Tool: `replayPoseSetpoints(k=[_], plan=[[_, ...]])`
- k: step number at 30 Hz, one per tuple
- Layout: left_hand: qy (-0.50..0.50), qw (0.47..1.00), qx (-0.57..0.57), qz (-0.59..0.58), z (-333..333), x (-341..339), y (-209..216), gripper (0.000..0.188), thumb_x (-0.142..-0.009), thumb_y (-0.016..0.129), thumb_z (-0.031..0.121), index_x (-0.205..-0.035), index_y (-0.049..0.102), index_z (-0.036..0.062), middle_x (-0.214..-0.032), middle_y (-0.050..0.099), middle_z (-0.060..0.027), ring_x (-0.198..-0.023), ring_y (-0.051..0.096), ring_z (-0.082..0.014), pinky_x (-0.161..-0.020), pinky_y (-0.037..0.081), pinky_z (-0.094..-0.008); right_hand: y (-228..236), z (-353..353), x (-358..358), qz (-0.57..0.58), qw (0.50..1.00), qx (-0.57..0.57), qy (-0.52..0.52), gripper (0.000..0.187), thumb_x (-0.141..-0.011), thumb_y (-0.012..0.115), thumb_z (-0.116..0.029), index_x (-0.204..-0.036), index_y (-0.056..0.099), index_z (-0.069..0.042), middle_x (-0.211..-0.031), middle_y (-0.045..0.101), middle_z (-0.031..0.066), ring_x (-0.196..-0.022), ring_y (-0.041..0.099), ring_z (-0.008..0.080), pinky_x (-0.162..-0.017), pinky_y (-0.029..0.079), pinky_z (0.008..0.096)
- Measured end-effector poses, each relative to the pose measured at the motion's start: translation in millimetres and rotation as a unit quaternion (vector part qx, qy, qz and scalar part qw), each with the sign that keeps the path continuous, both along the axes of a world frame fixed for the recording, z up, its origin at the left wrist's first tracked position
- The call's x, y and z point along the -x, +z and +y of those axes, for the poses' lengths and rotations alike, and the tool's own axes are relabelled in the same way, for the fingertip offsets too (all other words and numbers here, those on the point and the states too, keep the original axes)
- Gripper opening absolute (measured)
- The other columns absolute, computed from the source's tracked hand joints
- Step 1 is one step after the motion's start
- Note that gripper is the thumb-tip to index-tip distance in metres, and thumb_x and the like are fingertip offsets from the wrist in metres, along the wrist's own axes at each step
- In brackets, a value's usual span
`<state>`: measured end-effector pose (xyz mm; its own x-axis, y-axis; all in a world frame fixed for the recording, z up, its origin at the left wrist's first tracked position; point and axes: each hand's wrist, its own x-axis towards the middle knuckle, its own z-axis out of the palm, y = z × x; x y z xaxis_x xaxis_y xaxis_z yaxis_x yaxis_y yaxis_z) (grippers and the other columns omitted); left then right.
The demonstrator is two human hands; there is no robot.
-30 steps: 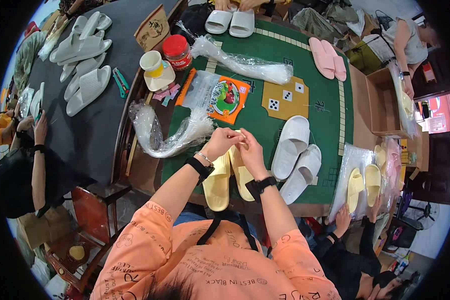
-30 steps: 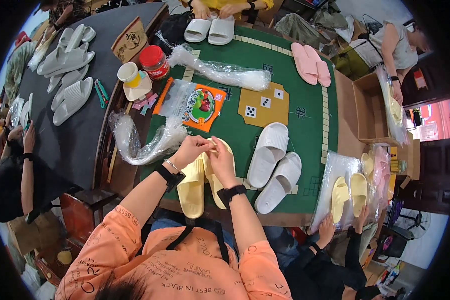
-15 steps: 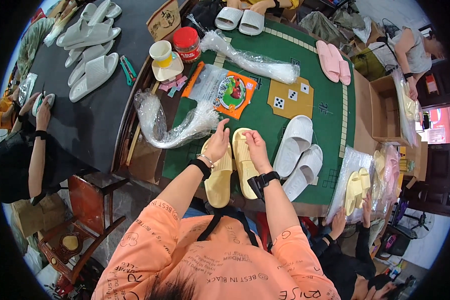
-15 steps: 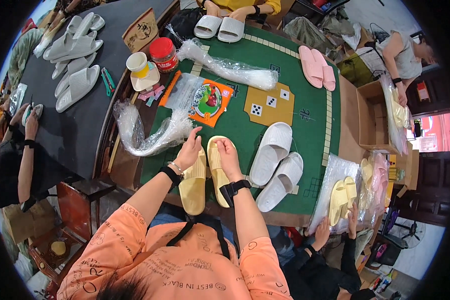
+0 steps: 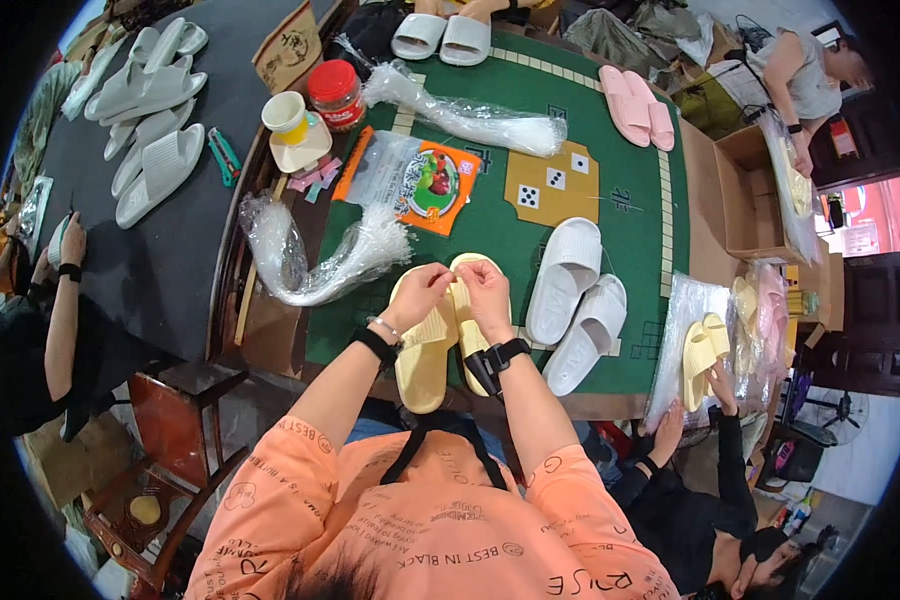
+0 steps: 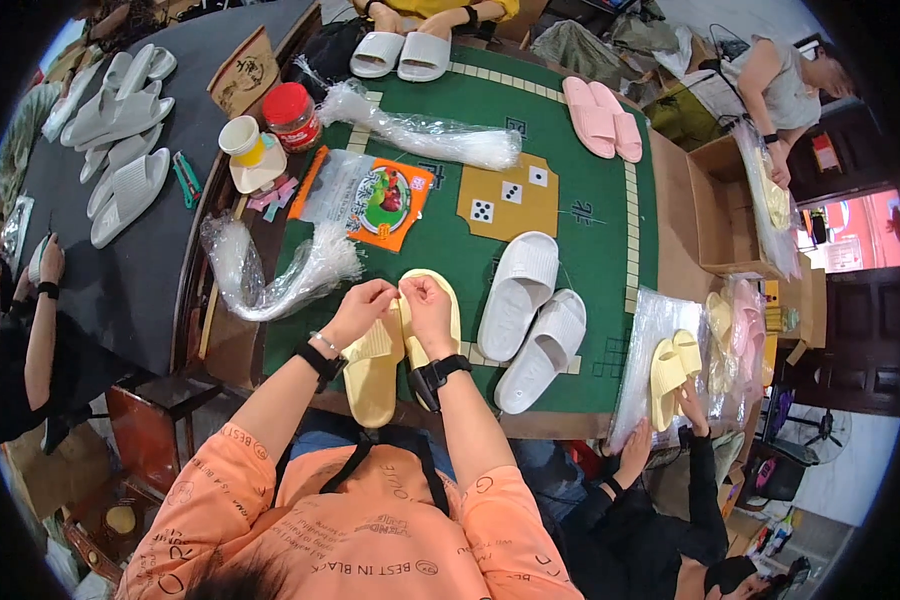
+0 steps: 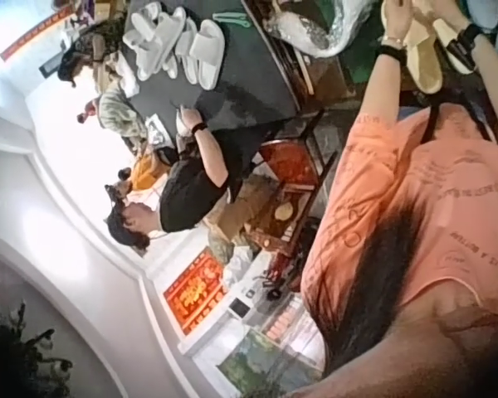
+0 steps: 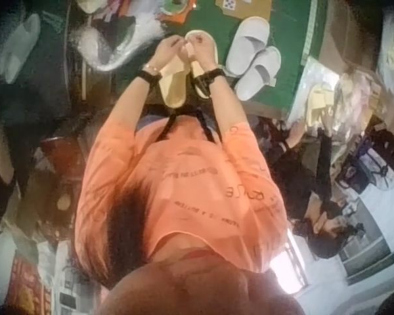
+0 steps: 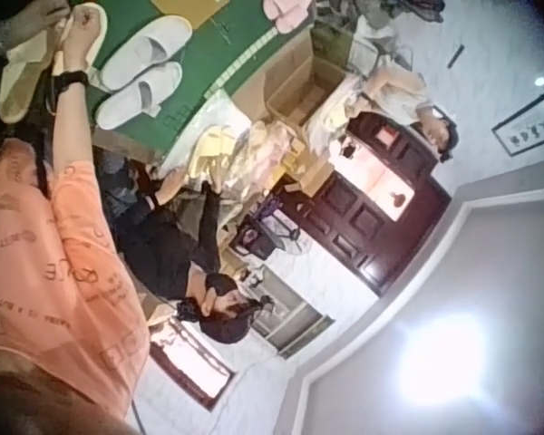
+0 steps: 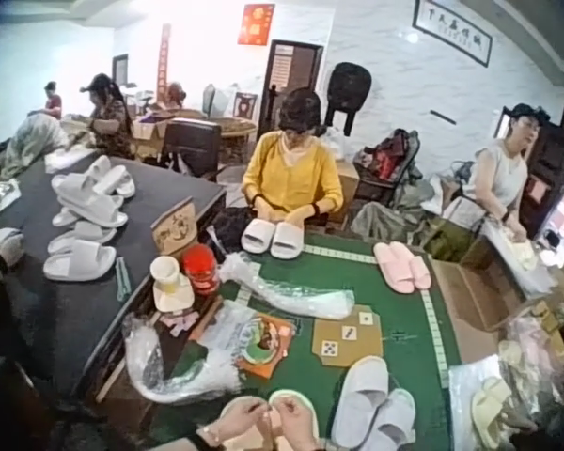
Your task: Inspecting pairs of slides and packing them into individual plastic bags at a production facility.
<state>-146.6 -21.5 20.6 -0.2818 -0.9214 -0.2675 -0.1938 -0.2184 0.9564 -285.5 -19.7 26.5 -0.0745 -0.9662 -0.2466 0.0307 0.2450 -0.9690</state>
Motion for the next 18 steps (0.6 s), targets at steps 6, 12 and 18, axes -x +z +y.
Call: replayPoseSetpoints(k=[6, 12, 18], plan=[[0.114, 0.988, -0.044, 0.099, 4.9, 0.4, 7.6, 0.013, -0.088, 0.049, 0.012, -0.087, 0.056, 0.0013, -0.072, 0.047, 0.0066, -0.066, 0.04, -0.0021, -0.059, 0.035, -0.0169, -2.6, 0.1, 1.5, 0.044, 0.998, 0.02, 0.041, 0.015, -0.089, 0.047, -0.017, -0.096, 0.045, -0.004, -0.075, 0.045, -0.0021, -0.067, 0.042, 0.0058, -0.062, 0.038, 0.0197], [0.104, 0.987, -0.035, 0.114, 2.1, 12.0, 9.8, 0.012, -0.086, 0.052, 0.012, -0.089, 0.056, 0.0006, -0.073, 0.053, 0.0035, -0.064, 0.046, -0.0039, -0.059, 0.039, -0.0182, -12.4, -0.4, 14.6, -0.046, 0.998, 0.001, 0.034, 0.013, -0.092, 0.04, -0.018, -0.089, 0.045, -0.006, -0.074, 0.041, -0.0027, -0.067, 0.039, 0.0061, -0.063, 0.036, 0.0202], [0.09, 0.988, -0.045, 0.121, 0.6, 13.1, 9.8, 0.011, -0.086, 0.052, 0.012, -0.089, 0.056, 0.0014, -0.073, 0.053, 0.0037, -0.063, 0.045, -0.0032, -0.058, 0.039, -0.0183, -6.2, 0.0, 12.1, -0.082, 0.996, -0.018, 0.041, 0.014, -0.091, 0.042, -0.019, -0.088, 0.047, -0.006, -0.07, 0.039, -0.0044, -0.064, 0.036, 0.0042, -0.06, 0.034, 0.0182]])
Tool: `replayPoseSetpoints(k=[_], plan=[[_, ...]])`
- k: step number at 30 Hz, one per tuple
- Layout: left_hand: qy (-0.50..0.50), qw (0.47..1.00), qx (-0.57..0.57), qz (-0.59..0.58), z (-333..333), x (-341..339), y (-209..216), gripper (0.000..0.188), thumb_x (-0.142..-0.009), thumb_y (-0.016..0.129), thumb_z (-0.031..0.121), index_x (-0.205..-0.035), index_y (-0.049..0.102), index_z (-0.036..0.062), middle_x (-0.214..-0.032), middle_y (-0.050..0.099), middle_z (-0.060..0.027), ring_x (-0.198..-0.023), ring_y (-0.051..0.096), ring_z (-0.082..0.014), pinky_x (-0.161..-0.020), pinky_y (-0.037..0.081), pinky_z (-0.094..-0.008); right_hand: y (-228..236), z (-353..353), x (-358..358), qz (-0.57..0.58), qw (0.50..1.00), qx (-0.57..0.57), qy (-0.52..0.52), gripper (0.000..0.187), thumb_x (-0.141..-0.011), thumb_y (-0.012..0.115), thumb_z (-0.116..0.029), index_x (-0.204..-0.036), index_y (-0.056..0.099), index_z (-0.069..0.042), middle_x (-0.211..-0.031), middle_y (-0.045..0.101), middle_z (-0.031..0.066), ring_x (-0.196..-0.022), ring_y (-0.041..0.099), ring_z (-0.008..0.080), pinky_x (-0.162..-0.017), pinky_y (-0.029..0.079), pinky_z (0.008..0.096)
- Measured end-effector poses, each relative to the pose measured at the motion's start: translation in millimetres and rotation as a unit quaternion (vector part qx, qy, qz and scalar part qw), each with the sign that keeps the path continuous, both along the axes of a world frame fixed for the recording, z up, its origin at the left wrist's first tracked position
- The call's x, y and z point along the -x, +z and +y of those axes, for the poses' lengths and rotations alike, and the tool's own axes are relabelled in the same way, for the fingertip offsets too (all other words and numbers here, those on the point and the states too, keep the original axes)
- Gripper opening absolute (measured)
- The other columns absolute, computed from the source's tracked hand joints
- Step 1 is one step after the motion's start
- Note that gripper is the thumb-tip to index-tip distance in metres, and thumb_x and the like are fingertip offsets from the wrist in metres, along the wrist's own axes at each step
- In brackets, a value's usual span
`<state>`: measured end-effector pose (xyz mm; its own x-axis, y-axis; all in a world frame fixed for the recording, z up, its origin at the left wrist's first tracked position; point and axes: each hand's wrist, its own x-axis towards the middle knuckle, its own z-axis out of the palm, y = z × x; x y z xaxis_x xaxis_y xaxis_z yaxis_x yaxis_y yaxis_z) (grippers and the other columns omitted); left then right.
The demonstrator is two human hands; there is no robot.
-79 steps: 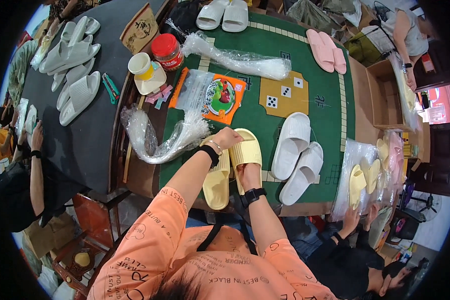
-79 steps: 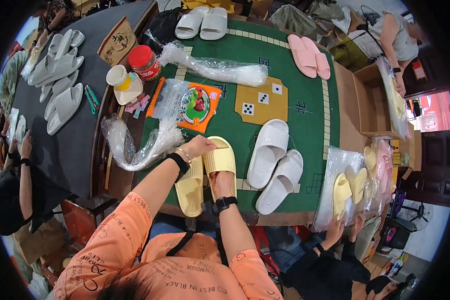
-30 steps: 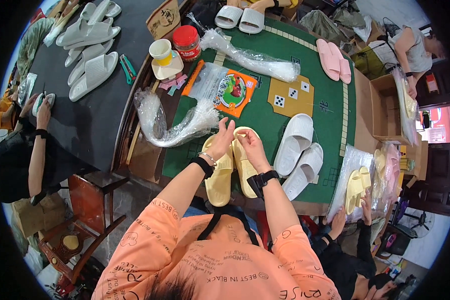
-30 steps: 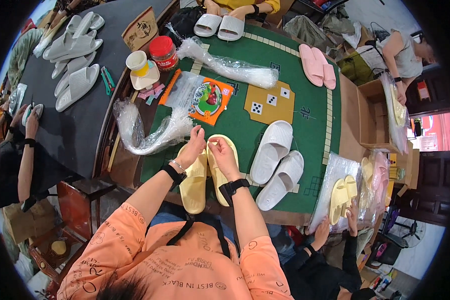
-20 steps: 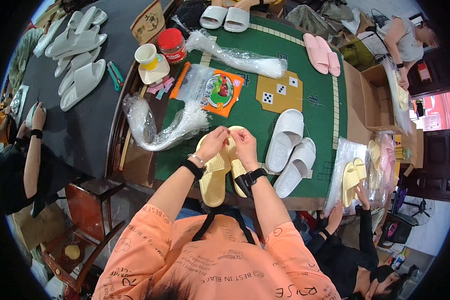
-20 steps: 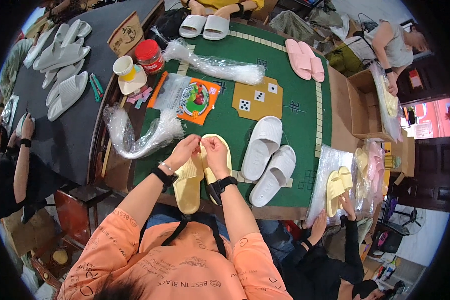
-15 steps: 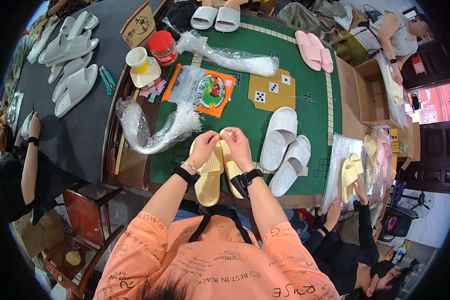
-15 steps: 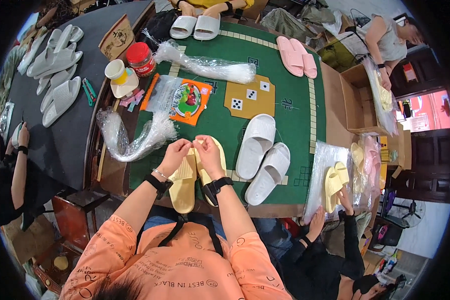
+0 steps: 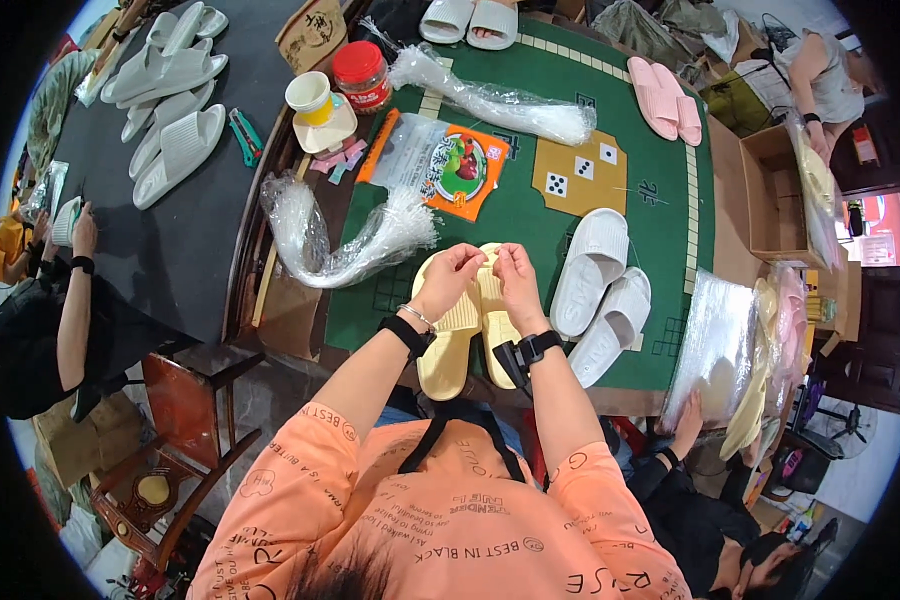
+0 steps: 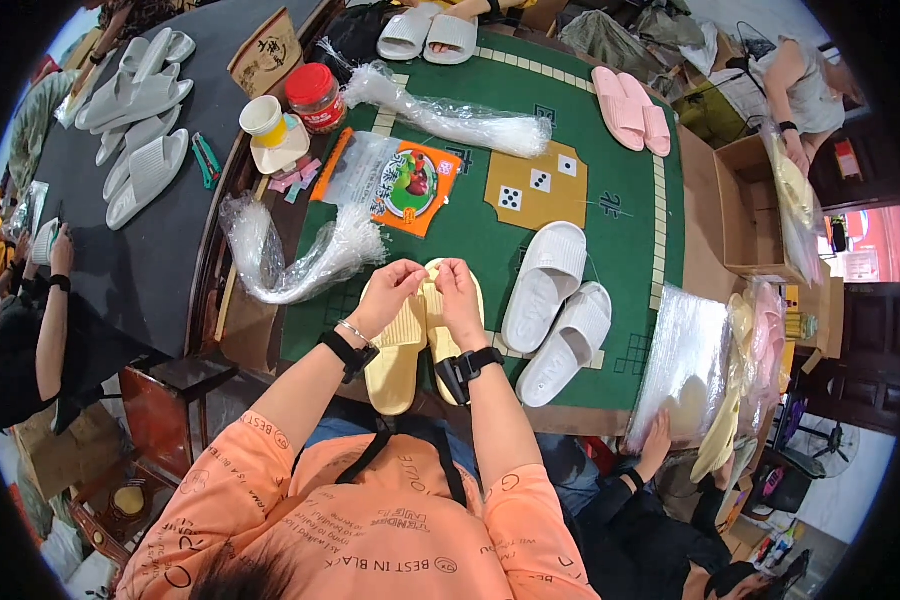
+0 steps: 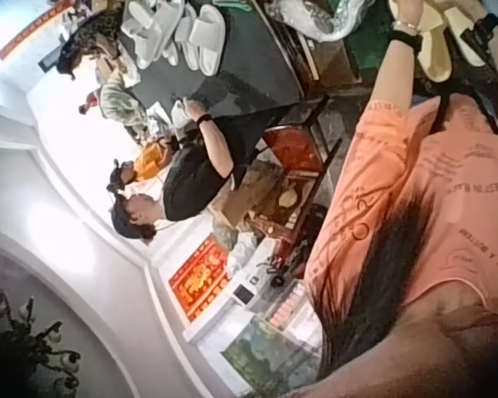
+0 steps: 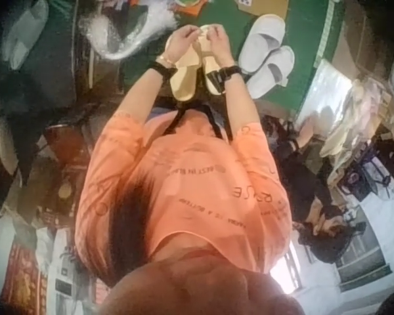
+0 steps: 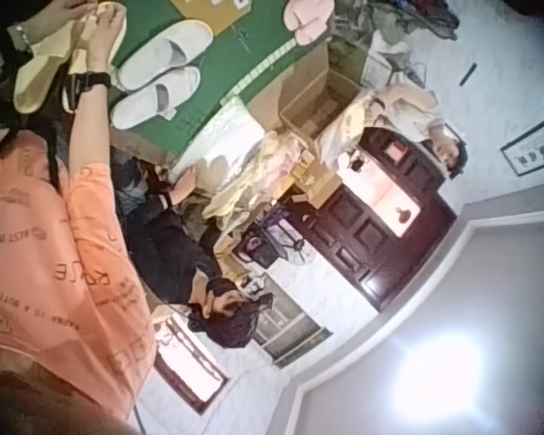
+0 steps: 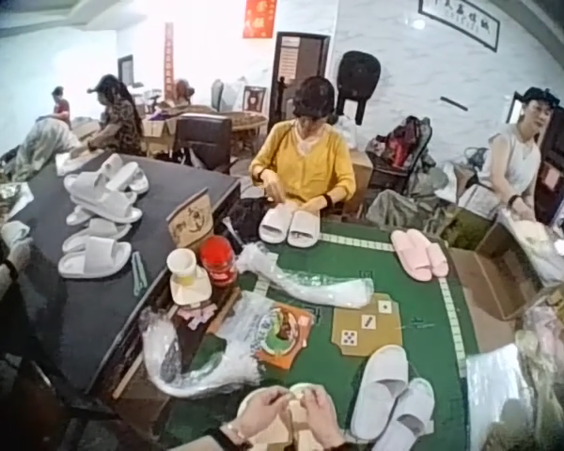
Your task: Inspecting pairs of slides and packing them into individual plastic bags at a production facility.
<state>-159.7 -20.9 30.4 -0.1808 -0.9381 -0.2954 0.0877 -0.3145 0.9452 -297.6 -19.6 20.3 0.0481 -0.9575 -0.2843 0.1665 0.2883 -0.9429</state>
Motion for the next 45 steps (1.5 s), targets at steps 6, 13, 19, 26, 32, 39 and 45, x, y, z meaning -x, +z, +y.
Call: replayPoseSetpoints(k=[6, 13, 19, 26, 32, 39, 45], plan=[[0.001, 1.0, 0.001, -0.004, -1.5, 0.0, -0.7, 0.011, -0.086, 0.053, 0.012, -0.088, 0.056, 0.0011, -0.072, 0.053, 0.0036, -0.063, 0.045, -0.0033, -0.058, 0.039, -0.0183, 1.7, -1.6, -0.9, -0.006, 1.0, 0.003, 0.004, 0.013, -0.091, 0.042, -0.018, -0.088, 0.047, -0.006, -0.069, 0.04, -0.0051, -0.064, 0.036, 0.0035, -0.06, 0.034, 0.0176], [0.011, 1.0, -0.01, 0.013, -2.1, 1.5, 0.1, 0.011, -0.086, 0.053, 0.012, -0.087, 0.056, 0.0011, -0.072, 0.052, 0.0042, -0.064, 0.044, -0.0032, -0.059, 0.038, -0.0178, -1.7, -2.8, -1.5, 0.005, 1.0, 0.008, 0.01, 0.013, -0.091, 0.043, -0.017, -0.089, 0.049, -0.007, -0.072, 0.042, -0.0047, -0.066, 0.037, 0.0039, -0.062, 0.035, 0.0179], [0.014, 1.0, -0.018, 0.02, -3.7, -0.4, -2.8, 0.011, -0.086, 0.053, 0.012, -0.087, 0.056, 0.001, -0.073, 0.052, 0.004, -0.064, 0.045, -0.0033, -0.059, 0.038, -0.018, 1.1, -2.1, -1.8, -0.001, 1.0, -0.012, 0.009, 0.014, -0.091, 0.042, -0.018, -0.09, 0.05, -0.006, -0.071, 0.041, -0.0048, -0.066, 0.037, 0.0043, -0.062, 0.035, 0.0184], [0.011, 1.0, -0.004, 0.012, -4.8, 1.4, 0.6, 0.012, -0.085, 0.054, 0.012, -0.088, 0.056, 0.0009, -0.073, 0.052, 0.0042, -0.064, 0.045, -0.0033, -0.059, 0.039, -0.0182, -2.6, -3.3, -0.9, -0.007, 1.0, -0.006, 0.0, 0.014, -0.091, 0.042, -0.017, -0.089, 0.051, -0.006, -0.07, 0.04, -0.0048, -0.065, 0.037, 0.0043, -0.062, 0.034, 0.0184], [0.008, 1.0, -0.015, 0.016, -5.0, 2.6, -0.8, 0.011, -0.085, 0.054, 0.012, -0.087, 0.056, 0.0013, -0.073, 0.052, 0.0046, -0.064, 0.044, -0.0031, -0.059, 0.038, -0.0181, -2.9, -4.0, 1.3, 0.003, 1.0, 0.011, 0.004, 0.014, -0.091, 0.043, -0.017, -0.087, 0.051, -0.006, -0.069, 0.041, -0.0053, -0.065, 0.037, 0.0041, -0.062, 0.034, 0.0184], [0.017, 0.999, -0.023, 0.038, -4.8, 0.1, -3.5, 0.012, -0.086, 0.054, 0.013, -0.088, 0.056, 0.0017, -0.074, 0.053, 0.0042, -0.065, 0.045, -0.0029, -0.059, 0.039, -0.0176, 2.6, -2.3, 0.5, 0.006, 0.999, -0.042, 0.014, 0.019, -0.093, 0.04, -0.022, -0.087, 0.051, -0.007, -0.073, 0.045, -0.0045, -0.068, 0.041, 0.0043, -0.065, 0.037, 0.0194], [0.016, 0.998, -0.023, 0.055, -5.8, 1.2, -3.5, 0.012, -0.086, 0.054, 0.013, -0.089, 0.056, 0.0017, -0.075, 0.054, 0.0042, -0.066, 0.046, -0.0029, -0.06, 0.039, -0.018, -5.6, -2.9, -2.4, -0.09, 0.995, -0.023, -0.032, 0.02, -0.093, 0.039, -0.022, -0.087, 0.051, -0.007, -0.076, 0.046, -0.0039, -0.07, 0.043, 0.0047, -0.067, 0.037, 0.0192]])
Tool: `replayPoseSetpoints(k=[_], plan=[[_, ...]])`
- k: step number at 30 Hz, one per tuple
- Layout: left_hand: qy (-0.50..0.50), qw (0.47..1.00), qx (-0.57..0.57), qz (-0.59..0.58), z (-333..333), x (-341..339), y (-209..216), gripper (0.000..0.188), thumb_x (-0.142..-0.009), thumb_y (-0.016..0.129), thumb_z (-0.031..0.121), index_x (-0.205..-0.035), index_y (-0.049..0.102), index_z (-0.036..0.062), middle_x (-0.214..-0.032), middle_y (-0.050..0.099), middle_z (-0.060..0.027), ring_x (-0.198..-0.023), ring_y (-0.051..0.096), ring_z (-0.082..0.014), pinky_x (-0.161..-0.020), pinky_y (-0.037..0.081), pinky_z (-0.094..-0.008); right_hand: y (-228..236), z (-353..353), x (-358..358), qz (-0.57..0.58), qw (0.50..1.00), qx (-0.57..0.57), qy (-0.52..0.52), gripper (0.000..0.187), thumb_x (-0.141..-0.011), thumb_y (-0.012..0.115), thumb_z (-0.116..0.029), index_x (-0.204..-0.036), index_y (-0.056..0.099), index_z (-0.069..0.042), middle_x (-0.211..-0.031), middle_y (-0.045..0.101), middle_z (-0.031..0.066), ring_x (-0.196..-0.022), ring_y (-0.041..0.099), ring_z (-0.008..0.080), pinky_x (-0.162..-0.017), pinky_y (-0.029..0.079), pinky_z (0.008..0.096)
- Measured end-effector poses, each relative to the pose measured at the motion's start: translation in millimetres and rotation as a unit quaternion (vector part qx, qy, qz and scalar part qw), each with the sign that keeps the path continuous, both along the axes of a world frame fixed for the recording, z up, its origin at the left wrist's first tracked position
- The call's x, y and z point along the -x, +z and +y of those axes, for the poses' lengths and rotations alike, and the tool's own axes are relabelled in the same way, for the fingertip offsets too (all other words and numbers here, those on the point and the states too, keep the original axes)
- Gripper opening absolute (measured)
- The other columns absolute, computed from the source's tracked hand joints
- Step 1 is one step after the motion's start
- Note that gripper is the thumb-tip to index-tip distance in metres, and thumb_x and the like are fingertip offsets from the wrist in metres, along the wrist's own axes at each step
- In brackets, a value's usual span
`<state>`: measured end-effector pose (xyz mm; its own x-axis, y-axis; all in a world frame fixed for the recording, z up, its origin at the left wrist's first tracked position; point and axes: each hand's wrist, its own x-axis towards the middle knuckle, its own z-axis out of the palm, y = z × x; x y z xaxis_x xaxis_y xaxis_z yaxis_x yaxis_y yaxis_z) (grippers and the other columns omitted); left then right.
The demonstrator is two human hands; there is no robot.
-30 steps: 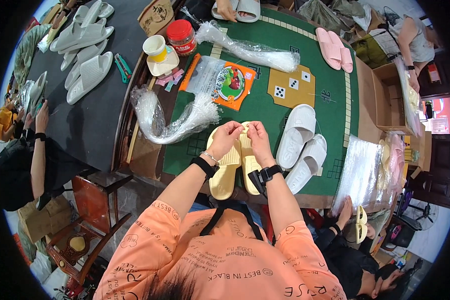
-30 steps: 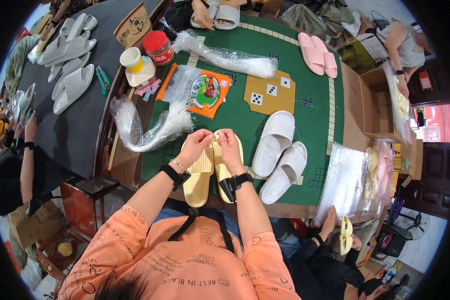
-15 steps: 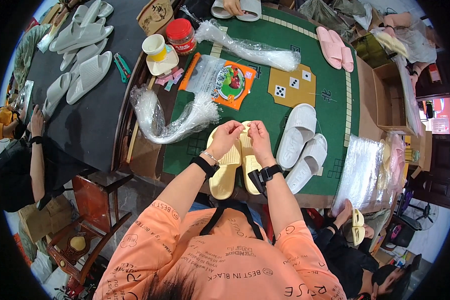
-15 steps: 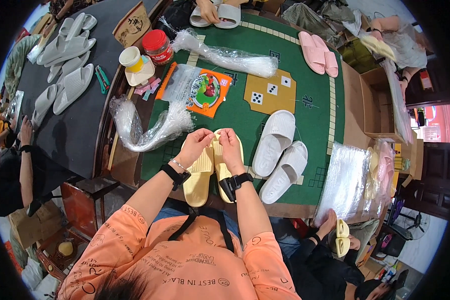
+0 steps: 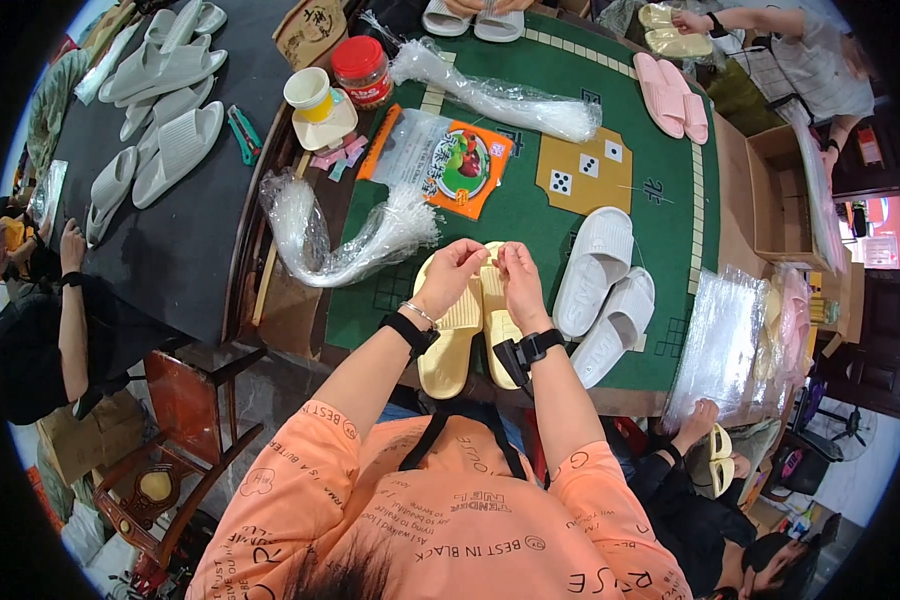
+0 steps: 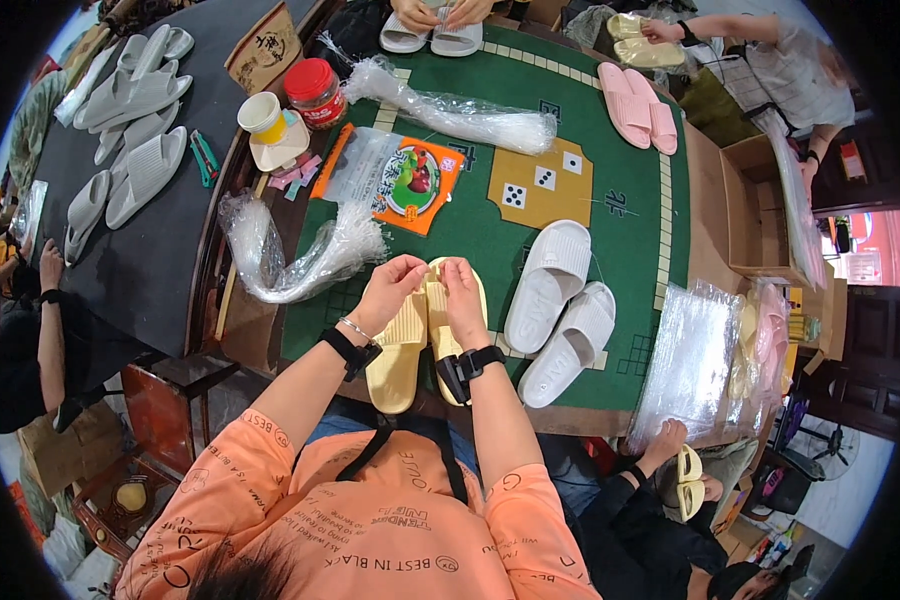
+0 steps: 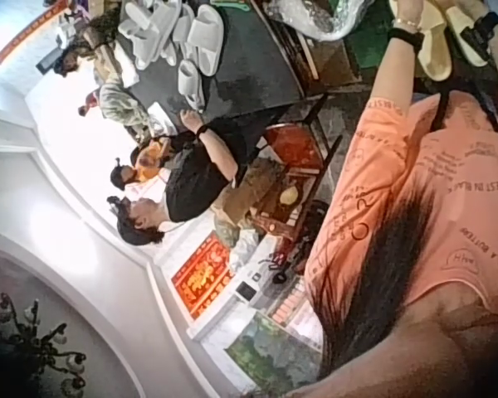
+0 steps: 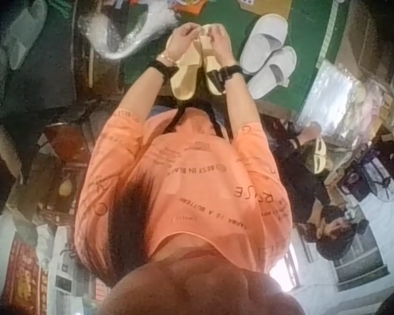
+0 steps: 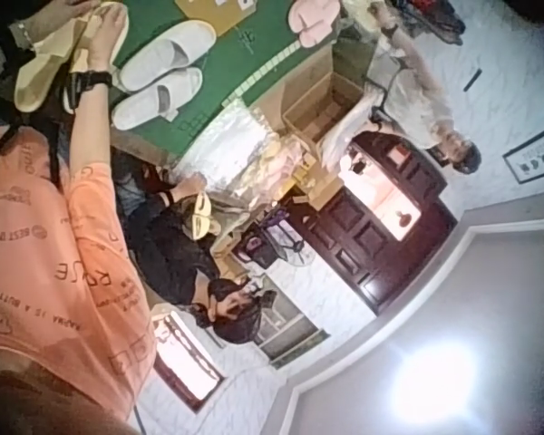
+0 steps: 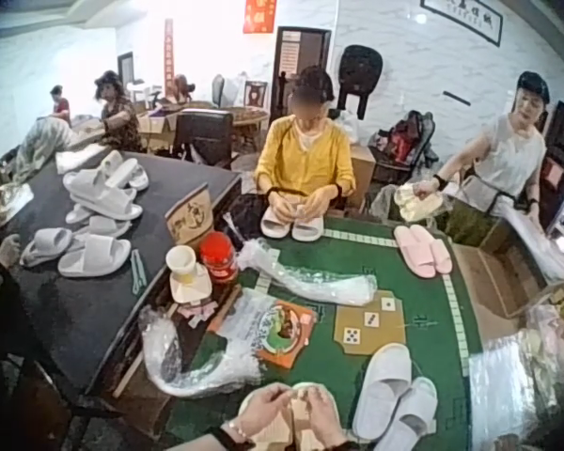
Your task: Inspecting pairs of slides and packing them into individual plastic bags at a production facility.
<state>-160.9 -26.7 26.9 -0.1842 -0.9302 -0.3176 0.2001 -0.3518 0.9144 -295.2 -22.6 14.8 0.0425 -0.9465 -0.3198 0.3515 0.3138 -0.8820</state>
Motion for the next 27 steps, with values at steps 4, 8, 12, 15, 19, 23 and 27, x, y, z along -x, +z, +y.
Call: replayPoseSetpoints(k=[4, 8, 12, 15, 19, 23, 27], plan=[[0.002, 1.0, 0.002, -0.008, -0.1, 1.8, 4.3, 0.012, -0.086, 0.054, 0.013, -0.089, 0.056, 0.0016, -0.075, 0.053, 0.0043, -0.067, 0.046, -0.0029, -0.061, 0.039, -0.0182, 4.4, -2.5, 1.2, 0.002, 1.0, 0.004, 0.002, 0.017, -0.092, 0.043, -0.019, -0.089, 0.052, -0.006, -0.075, 0.047, -0.0037, -0.069, 0.041, 0.0045, -0.066, 0.036, 0.0183], [-0.001, 1.0, 0.007, -0.008, -0.1, 3.7, 4.0, 0.012, -0.085, 0.054, 0.013, -0.089, 0.056, 0.0016, -0.075, 0.053, 0.0043, -0.067, 0.046, -0.0031, -0.061, 0.039, -0.0181, 5.9, -3.3, 0.9, 0.015, 1.0, 0.016, 0.008, 0.014, -0.09, 0.046, -0.016, -0.088, 0.054, -0.005, -0.073, 0.046, -0.0038, -0.068, 0.04, 0.0046, -0.065, 0.035, 0.0181], [0.009, 1.0, 0.006, 0.007, -0.2, 3.3, 2.2, 0.012, -0.085, 0.054, 0.013, -0.088, 0.056, 0.0016, -0.075, 0.053, 0.0041, -0.067, 0.046, -0.0029, -0.06, 0.038, -0.0179, 10.5, -2.2, -1.1, 0.036, 0.999, 0.026, 0.014, 0.013, -0.09, 0.047, -0.015, -0.088, 0.055, -0.004, -0.072, 0.046, -0.004, -0.067, 0.04, 0.0046, -0.065, 0.035, 0.018], [0.005, 1.0, 0.004, 0.0, -0.4, 3.4, 4.0, 0.012, -0.086, 0.054, 0.013, -0.088, 0.056, 0.0017, -0.073, 0.052, 0.0047, -0.066, 0.045, -0.0027, -0.06, 0.038, -0.0173, 12.2, -1.3, -0.1, 0.058, 0.998, 0.026, 0.017, 0.014, -0.09, 0.047, -0.015, -0.088, 0.055, -0.004, -0.072, 0.046, -0.0042, -0.067, 0.04, 0.0046, -0.065, 0.035, 0.018], [0.001, 1.0, -0.005, -0.006, -0.4, 2.8, 6.7, 0.012, -0.086, 0.053, 0.013, -0.087, 0.056, 0.0014, -0.072, 0.051, 0.0052, -0.065, 0.044, -0.0026, -0.061, 0.038, -0.0165, 12.8, -1.2, -1.3, 0.075, 0.996, 0.031, 0.02, 0.014, -0.09, 0.047, -0.014, -0.088, 0.055, -0.004, -0.07, 0.046, -0.0044, -0.066, 0.04, 0.0045, -0.064, 0.035, 0.018], [-0.003, 1.0, -0.007, -0.008, -0.6, 2.1, 6.8, 0.012, -0.086, 0.054, 0.013, -0.087, 0.056, 0.0014, -0.072, 0.051, 0.005, -0.065, 0.045, -0.0026, -0.06, 0.038, -0.0165, 6.8, -2.7, 0.2, 0.136, 0.988, 0.059, 0.039, 0.012, -0.089, 0.048, -0.013, -0.088, 0.055, -0.004, -0.069, 0.047, -0.0044, -0.064, 0.04, 0.0043, -0.06, 0.036, 0.0184], [-0.001, 1.0, 0.014, -0.023, 0.1, -0.6, 2.5, 0.011, -0.085, 0.054, 0.012, -0.085, 0.056, 0.0015, -0.072, 0.052, 0.0045, -0.065, 0.045, -0.0028, -0.06, 0.038, -0.017, 7.2, -2.8, 1.4, 0.18, 0.979, 0.077, 0.057, 0.009, -0.087, 0.05, -0.012, -0.089, 0.055, -0.004, -0.07, 0.049, -0.0038, -0.063, 0.042, 0.0038, -0.057, 0.036, 0.0183]])
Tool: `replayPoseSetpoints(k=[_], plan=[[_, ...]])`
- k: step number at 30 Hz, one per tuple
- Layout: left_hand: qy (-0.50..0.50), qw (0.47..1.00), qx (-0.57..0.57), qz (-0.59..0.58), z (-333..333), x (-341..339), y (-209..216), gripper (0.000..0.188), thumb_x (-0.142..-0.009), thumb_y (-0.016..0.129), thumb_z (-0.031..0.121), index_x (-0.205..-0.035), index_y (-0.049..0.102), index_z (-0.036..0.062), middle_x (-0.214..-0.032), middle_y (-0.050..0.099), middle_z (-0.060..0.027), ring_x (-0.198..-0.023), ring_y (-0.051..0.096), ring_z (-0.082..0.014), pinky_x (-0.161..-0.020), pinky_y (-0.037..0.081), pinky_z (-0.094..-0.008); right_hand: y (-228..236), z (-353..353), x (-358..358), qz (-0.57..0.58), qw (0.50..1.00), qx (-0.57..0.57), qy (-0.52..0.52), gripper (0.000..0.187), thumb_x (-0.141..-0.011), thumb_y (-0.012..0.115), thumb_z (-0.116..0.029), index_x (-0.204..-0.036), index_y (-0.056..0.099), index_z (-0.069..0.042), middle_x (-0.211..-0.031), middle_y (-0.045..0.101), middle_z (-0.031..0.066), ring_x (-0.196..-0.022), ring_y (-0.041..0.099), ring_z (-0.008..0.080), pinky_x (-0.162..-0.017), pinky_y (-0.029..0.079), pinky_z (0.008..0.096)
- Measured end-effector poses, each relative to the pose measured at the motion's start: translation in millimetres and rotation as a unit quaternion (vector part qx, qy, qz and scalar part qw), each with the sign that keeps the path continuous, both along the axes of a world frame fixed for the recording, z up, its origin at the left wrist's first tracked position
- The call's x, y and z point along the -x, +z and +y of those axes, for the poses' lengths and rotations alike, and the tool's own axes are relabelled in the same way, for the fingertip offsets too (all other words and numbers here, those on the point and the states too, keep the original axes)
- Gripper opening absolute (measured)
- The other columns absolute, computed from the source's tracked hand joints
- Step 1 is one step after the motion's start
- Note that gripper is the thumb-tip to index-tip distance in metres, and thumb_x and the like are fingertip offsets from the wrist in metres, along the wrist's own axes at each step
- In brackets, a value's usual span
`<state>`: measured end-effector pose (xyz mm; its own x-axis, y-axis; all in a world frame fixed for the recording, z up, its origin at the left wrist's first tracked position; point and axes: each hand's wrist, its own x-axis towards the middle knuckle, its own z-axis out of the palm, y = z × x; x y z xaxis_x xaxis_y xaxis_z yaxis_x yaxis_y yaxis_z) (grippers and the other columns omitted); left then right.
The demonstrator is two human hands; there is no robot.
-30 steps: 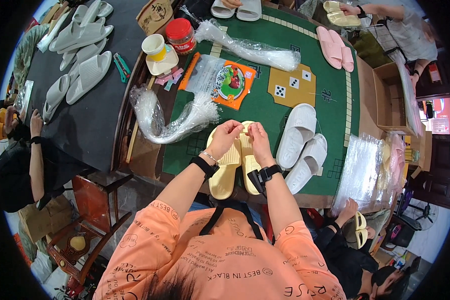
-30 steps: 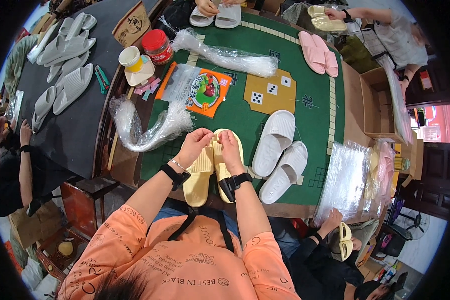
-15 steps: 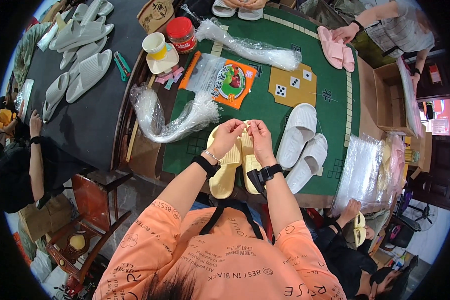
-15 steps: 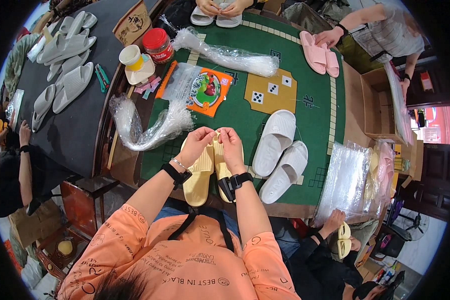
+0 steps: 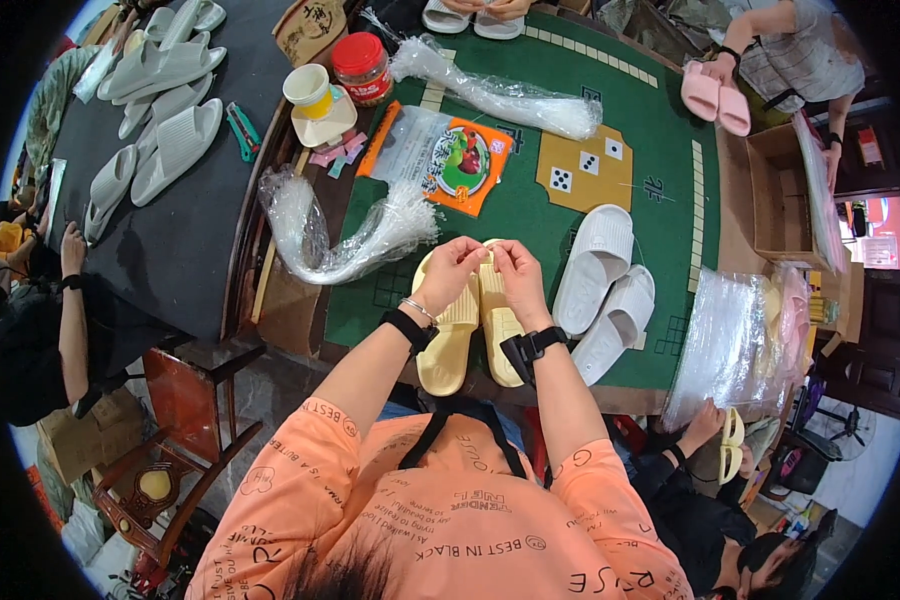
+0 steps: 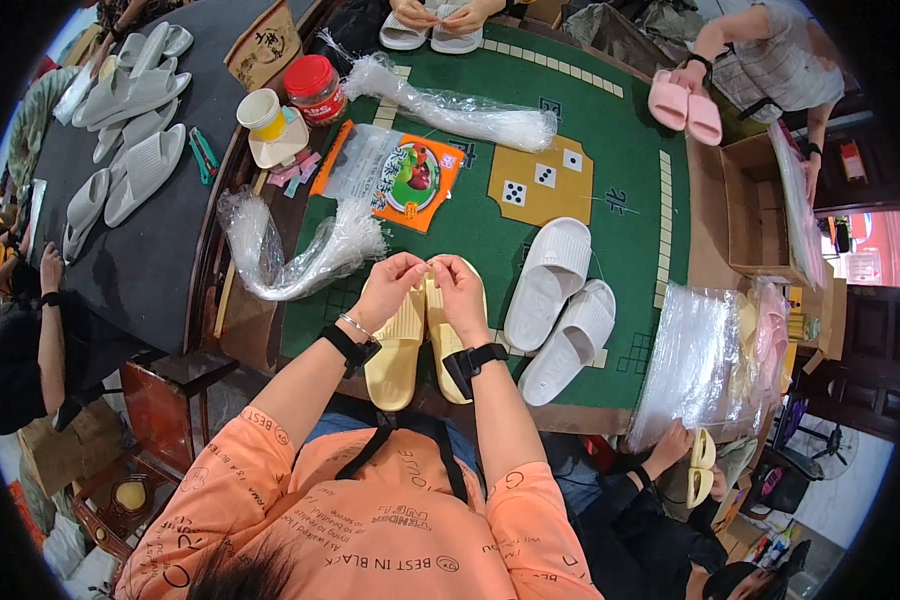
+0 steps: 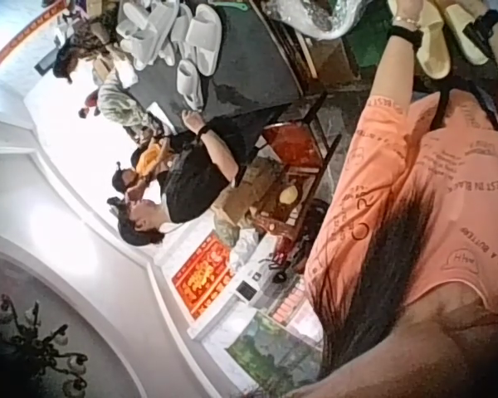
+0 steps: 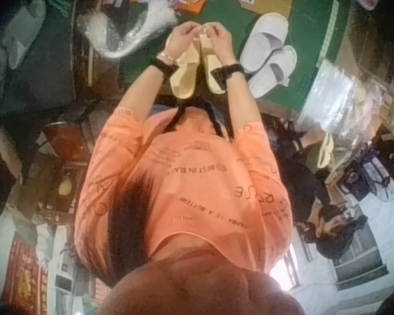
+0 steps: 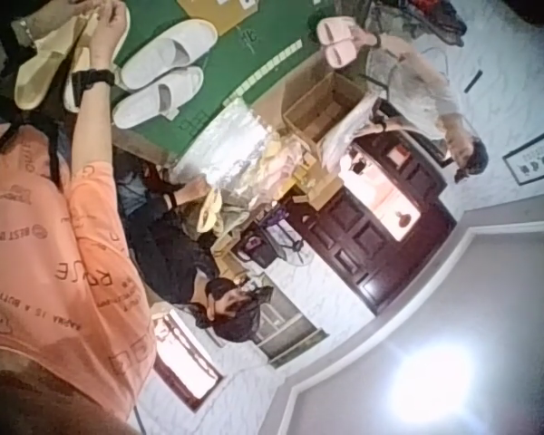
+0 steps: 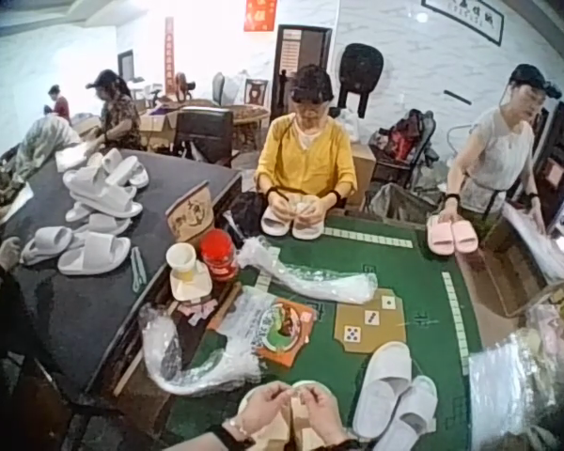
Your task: Inspecting pairs of slides and packing them into individual plastic bags at a production facility.
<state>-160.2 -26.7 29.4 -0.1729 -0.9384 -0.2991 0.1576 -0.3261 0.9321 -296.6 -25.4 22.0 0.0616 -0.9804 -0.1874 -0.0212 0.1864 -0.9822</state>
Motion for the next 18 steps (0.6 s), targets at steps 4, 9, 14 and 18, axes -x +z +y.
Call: replayPoseSetpoints(k=[4, 9, 14, 18], plan=[[-0.002, 1.0, 0.008, -0.007, -0.3, -0.6, -2.6, 0.009, -0.085, 0.054, 0.011, -0.084, 0.056, 0.0016, -0.072, 0.053, 0.0044, -0.065, 0.045, -0.003, -0.059, 0.038, -0.0177, 0.6, 2.2, -3.7, -0.081, 0.996, -0.021, -0.028, 0.009, -0.086, 0.053, -0.011, -0.088, 0.055, -0.002, -0.072, 0.052, -0.0031, -0.062, 0.044, 0.0034, -0.057, 0.037, 0.017], [-0.006, 1.0, 0.0, -0.003, 0.1, -1.9, -5.8, 0.008, -0.084, 0.053, 0.009, -0.084, 0.055, 0.0018, -0.071, 0.052, 0.0046, -0.063, 0.044, -0.0028, -0.059, 0.038, -0.0179, 4.5, 3.7, -3.9, -0.088, 0.995, -0.032, -0.031, 0.01, -0.085, 0.055, -0.011, -0.087, 0.055, -0.001, -0.072, 0.052, -0.0034, -0.061, 0.044, 0.0034, -0.057, 0.037, 0.0164], [-0.012, 1.0, -0.013, 0.005, 0.6, -2.9, -8.4, 0.008, -0.085, 0.053, 0.009, -0.082, 0.055, 0.002, -0.07, 0.051, 0.0055, -0.063, 0.044, -0.0019, -0.059, 0.038, -0.0169, 6.7, 4.1, -1.1, -0.039, 0.998, -0.049, 0.004, 0.011, -0.085, 0.055, -0.012, -0.087, 0.057, -0.002, -0.073, 0.053, -0.0042, -0.063, 0.044, 0.0028, -0.059, 0.038, 0.0171], [-0.029, 1.0, -0.002, -0.01, -1.0, -4.2, -10.2, 0.009, -0.086, 0.052, 0.009, -0.081, 0.054, 0.0023, -0.069, 0.05, 0.0057, -0.062, 0.043, -0.0019, -0.057, 0.037, -0.0172, 6.7, 3.2, 1.0, -0.028, 0.998, -0.047, 0.011, 0.011, -0.084, 0.056, -0.013, -0.086, 0.058, -0.002, -0.072, 0.054, -0.0041, -0.062, 0.046, 0.0031, -0.059, 0.038, 0.017]])
